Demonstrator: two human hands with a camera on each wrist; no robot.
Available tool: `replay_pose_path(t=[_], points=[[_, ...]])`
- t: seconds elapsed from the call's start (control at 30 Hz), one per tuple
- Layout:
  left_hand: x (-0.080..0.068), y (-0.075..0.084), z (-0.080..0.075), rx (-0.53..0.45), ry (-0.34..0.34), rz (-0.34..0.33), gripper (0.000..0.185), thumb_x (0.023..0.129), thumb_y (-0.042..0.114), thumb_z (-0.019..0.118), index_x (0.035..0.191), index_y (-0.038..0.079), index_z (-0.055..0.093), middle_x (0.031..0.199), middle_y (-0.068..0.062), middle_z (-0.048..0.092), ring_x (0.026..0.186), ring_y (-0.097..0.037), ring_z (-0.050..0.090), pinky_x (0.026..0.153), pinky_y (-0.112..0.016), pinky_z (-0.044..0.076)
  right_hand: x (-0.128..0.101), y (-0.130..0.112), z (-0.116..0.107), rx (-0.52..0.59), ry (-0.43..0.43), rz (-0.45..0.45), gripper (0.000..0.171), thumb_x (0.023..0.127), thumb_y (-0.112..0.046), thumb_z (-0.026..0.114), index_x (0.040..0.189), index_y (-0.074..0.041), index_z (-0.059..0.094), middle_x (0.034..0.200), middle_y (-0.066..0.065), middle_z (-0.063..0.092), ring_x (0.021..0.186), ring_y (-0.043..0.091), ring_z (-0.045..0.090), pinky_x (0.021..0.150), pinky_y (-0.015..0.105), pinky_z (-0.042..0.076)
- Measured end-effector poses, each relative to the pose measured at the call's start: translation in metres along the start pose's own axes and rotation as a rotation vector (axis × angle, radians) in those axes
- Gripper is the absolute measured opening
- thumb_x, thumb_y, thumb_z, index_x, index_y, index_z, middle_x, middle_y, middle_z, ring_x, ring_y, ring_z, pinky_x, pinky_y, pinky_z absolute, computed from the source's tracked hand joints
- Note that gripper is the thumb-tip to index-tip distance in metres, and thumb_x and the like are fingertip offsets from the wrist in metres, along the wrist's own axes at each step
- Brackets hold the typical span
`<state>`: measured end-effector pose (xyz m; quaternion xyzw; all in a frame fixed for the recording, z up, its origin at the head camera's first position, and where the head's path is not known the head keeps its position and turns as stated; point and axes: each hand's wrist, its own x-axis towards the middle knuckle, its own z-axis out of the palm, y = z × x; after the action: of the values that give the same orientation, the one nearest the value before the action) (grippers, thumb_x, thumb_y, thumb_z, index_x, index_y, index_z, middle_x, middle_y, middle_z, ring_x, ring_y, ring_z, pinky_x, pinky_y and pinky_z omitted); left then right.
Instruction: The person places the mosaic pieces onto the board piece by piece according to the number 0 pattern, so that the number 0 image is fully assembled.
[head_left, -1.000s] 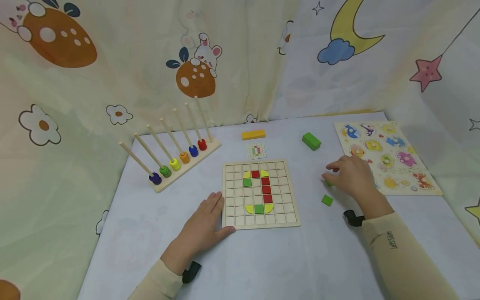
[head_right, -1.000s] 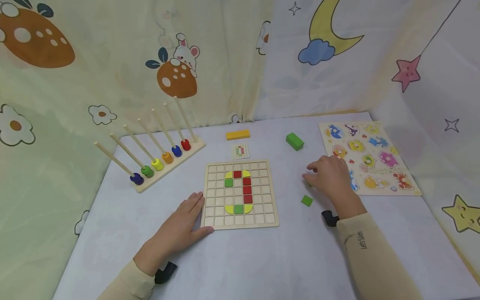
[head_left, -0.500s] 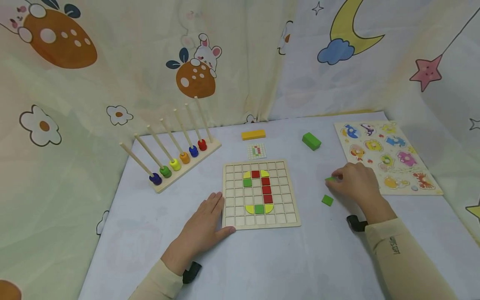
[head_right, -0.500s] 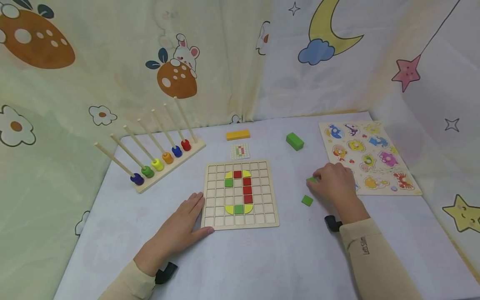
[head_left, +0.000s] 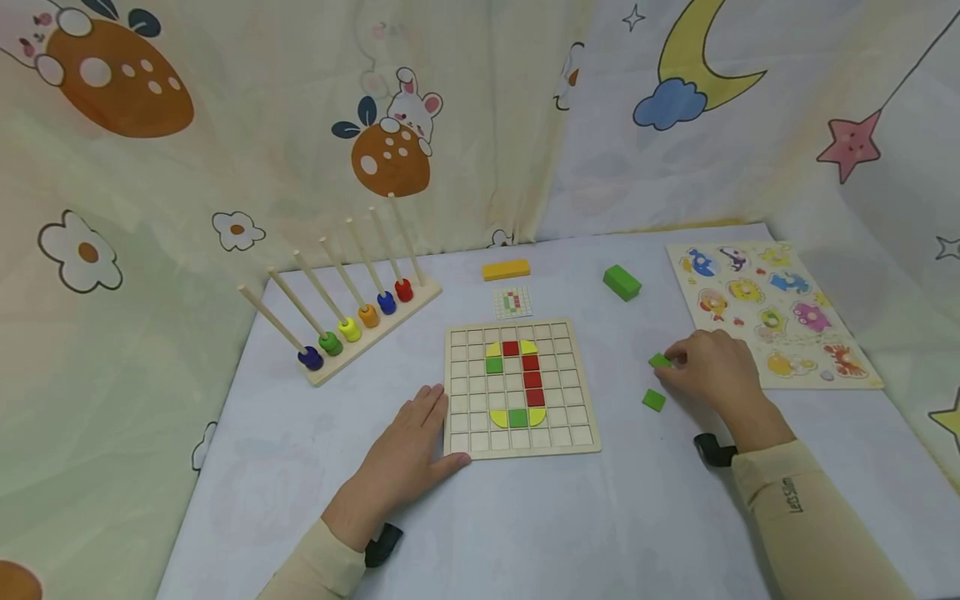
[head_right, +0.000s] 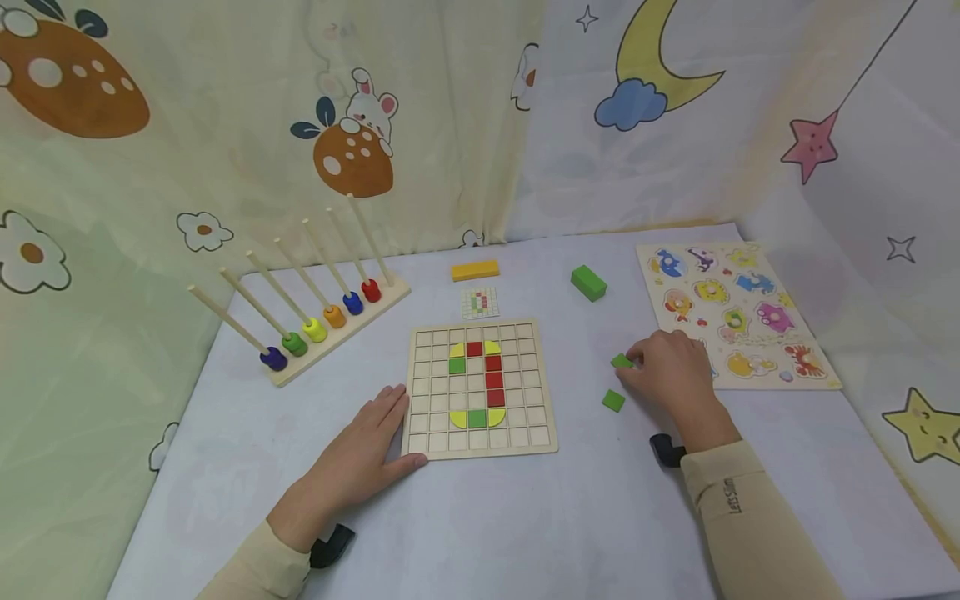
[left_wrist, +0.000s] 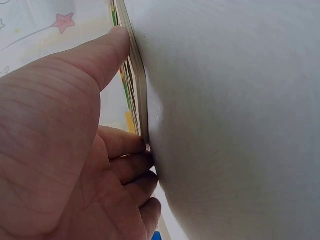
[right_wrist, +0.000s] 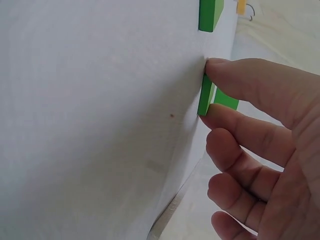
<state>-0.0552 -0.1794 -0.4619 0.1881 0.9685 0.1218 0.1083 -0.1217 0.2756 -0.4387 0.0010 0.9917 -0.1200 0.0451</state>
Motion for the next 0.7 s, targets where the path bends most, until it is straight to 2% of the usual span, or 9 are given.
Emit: replay_pose_path(t=[0.23,0.43,0.57,0.7], points=[[-0.0007,-0.0014,0.0008,-0.003,0.008,0.008,0.102,0.093,0.067,0.067,0.165,0.006,0.028,0.176,-0.009,0.022,0.164,-0.029,0.017,0.134,-0.048,0.023,0.0003,0.0002,0.0015,0.03,-0.014,0.013,0.037,0.085,-0.034,0.083,0.108,-0.005,0.082,0.097,0.014,0.079,0.087,0.03,0.066,0.08,0.053,0.047],[-0.0011,-0.0012,0.0003,-0.007,0.003,0.008,0.102,0.093,0.067,0.067,0.165,0.006,0.028,0.176,-0.009,0.022,0.165,-0.028,0.017,0.134,-0.048,0.023,-0.0001,0.0009,0.0026,0.04,-0.01,0.011,0.035,0.085,-0.033,0.082,0.107,-0.005,0.082,0.095,0.013,0.078,0.088,0.03,0.065,0.081,0.053,0.046],[-0.001,-0.001,0.0,-0.001,0.001,0.009,0.102,0.093,0.067,0.067,0.165,0.006,0.028,0.176,-0.009,0.022,0.165,-0.028,0.017,0.134,-0.048,0.022,-0.0005,0.0,0.0025,0.046,0.004,0.004,0.034,0.085,-0.031,0.083,0.107,-0.005,0.082,0.098,0.015,0.078,0.092,0.033,0.065,0.084,0.056,0.047],[-0.0006,-0.001,-0.0002,0.001,0.001,0.006,0.103,0.092,0.067,0.067,0.165,0.006,0.028,0.176,-0.009,0.022,0.165,-0.028,0.016,0.134,-0.048,0.022,0.001,-0.0032,0.002,0.046,0.016,0.005,0.035,0.085,-0.031,0.082,0.108,-0.005,0.082,0.102,0.017,0.078,0.095,0.034,0.066,0.082,0.054,0.05]])
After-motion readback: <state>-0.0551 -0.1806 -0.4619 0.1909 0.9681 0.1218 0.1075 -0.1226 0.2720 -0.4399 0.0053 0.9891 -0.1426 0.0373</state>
